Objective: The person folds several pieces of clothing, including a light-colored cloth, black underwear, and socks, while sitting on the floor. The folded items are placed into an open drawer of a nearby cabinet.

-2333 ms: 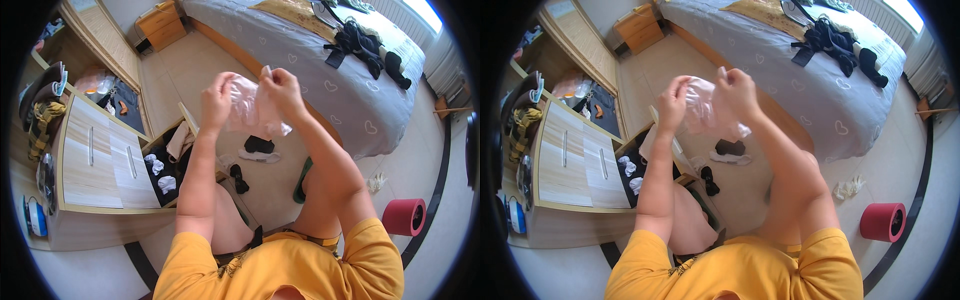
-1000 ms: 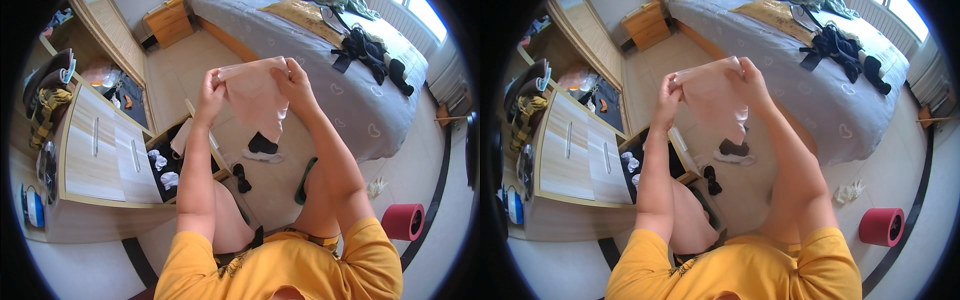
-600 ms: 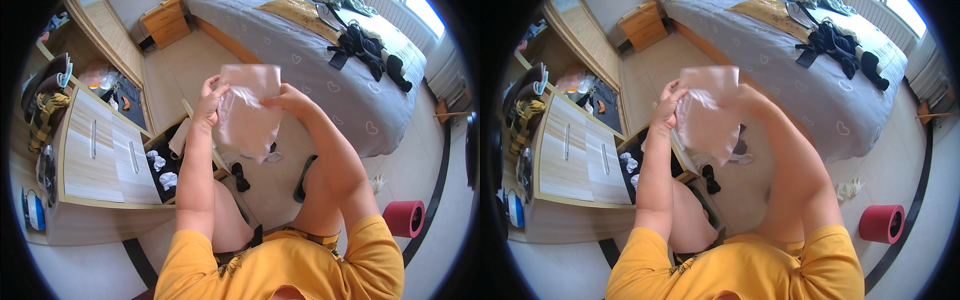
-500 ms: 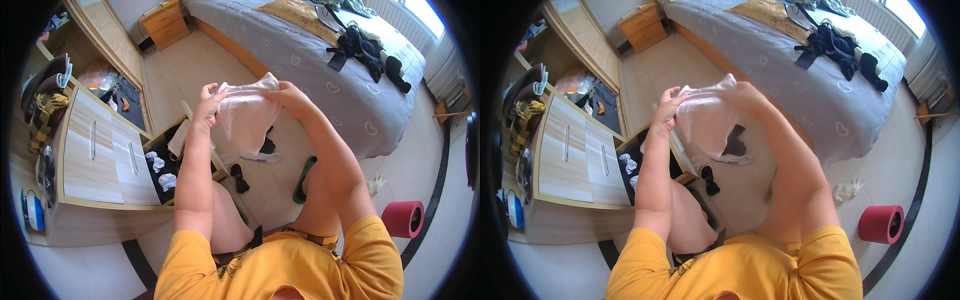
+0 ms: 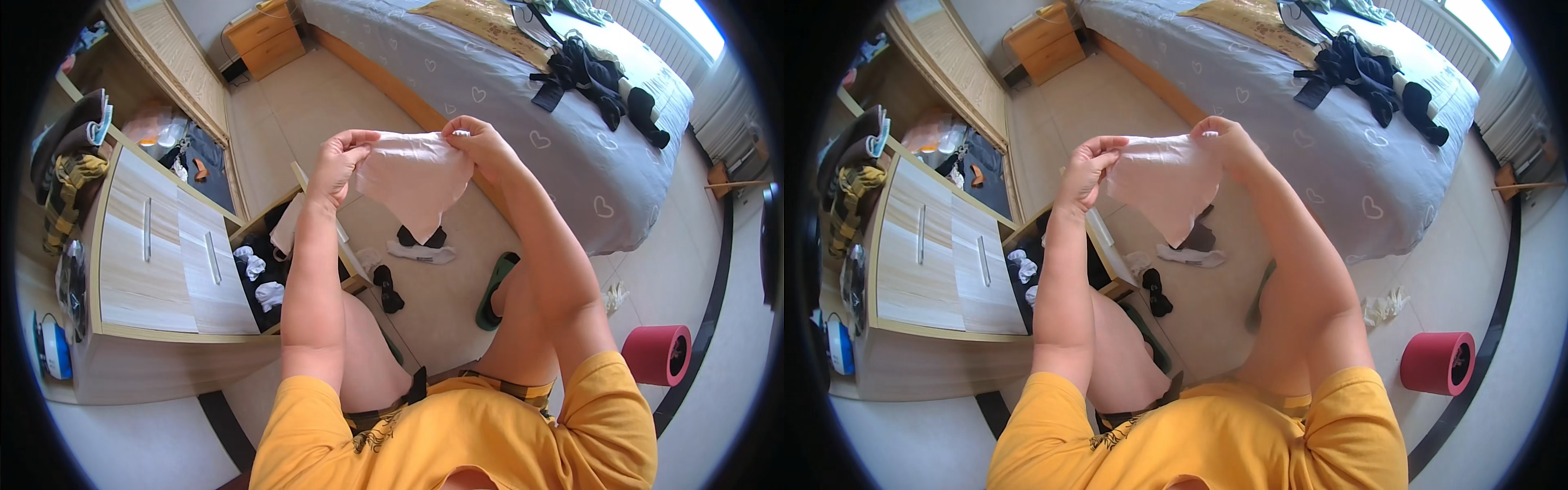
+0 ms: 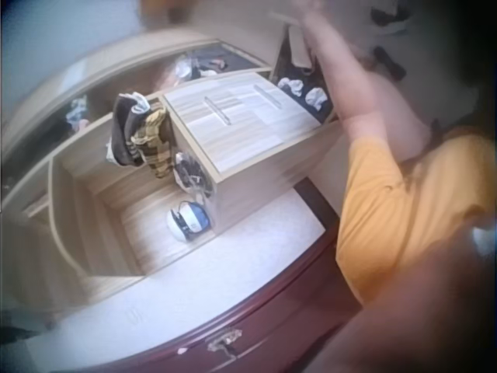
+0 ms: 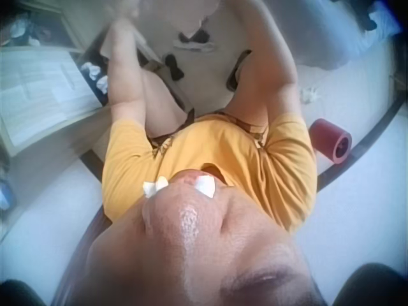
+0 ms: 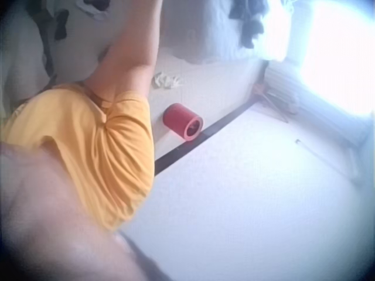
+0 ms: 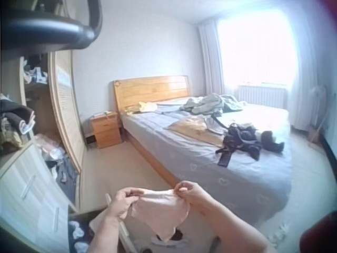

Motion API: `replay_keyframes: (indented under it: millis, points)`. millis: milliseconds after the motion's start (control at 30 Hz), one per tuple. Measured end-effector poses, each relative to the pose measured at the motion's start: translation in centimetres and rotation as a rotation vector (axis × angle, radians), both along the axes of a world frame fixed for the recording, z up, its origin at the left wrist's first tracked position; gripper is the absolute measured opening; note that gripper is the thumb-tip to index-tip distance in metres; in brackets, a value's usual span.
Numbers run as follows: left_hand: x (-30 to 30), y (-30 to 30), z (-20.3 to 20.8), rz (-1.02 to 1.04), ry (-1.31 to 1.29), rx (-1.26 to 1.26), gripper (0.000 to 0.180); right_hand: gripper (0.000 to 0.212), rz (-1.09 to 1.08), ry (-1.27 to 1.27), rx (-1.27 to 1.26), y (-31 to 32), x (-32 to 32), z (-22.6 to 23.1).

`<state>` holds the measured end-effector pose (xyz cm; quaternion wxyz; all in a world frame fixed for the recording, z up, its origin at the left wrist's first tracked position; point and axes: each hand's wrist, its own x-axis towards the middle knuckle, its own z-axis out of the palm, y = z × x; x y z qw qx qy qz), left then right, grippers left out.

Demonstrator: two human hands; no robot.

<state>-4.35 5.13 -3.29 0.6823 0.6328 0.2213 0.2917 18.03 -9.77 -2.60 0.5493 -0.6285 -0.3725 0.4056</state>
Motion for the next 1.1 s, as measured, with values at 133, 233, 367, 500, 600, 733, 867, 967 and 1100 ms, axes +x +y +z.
replay_keyframes:
  millis: [133,233,367,500,600,733,867,967,1100]
  points:
    - [0.2,-1.6,1.4,-0.038,-0.047,0.075,0.03,0.029,0.046,0.165,0.044,-0.1,-0.2,-0.1]
    - [-0.2,-2.3,1.8,0.014,0.043,0.322,0.03,0.032,0.153,0.16,0.108,-0.9,-1.1,1.3]
    - [-0.3,-1.9,1.5,0.162,0.348,0.681,0.026,0.043,0.215,-0.327,0.026,-0.9,-0.2,0.1]
    - [-0.7,-1.8,2.2,0.168,0.478,0.585,0.019,0.044,0.126,-0.6,-0.125,-0.4,-0.6,0.8]
    - [-1.3,-1.1,1.8,0.171,0.228,0.533,0.017,0.036,-0.017,-0.422,0.131,-0.3,-0.5,0.4]
    - [-1.7,0.3,1.2,0.062,0.027,-0.061,0.019,0.024,0.065,0.259,0.222,-0.3,-1.3,2.0]
    - [0.1,-0.5,0.0,0.036,-0.042,-0.319,0.023,0.021,-0.057,0.369,0.047,1.7,0.0,-1.6]
    - [0.8,0.4,-1.6,0.077,-0.197,-0.487,0.024,0.03,-0.038,0.558,-0.034,2.2,-0.5,-1.7]
    - [0.9,-0.1,-1.2,0.089,-0.293,-0.707,0.029,0.036,0.202,0.416,-0.11,1.0,-1.7,-2.0]
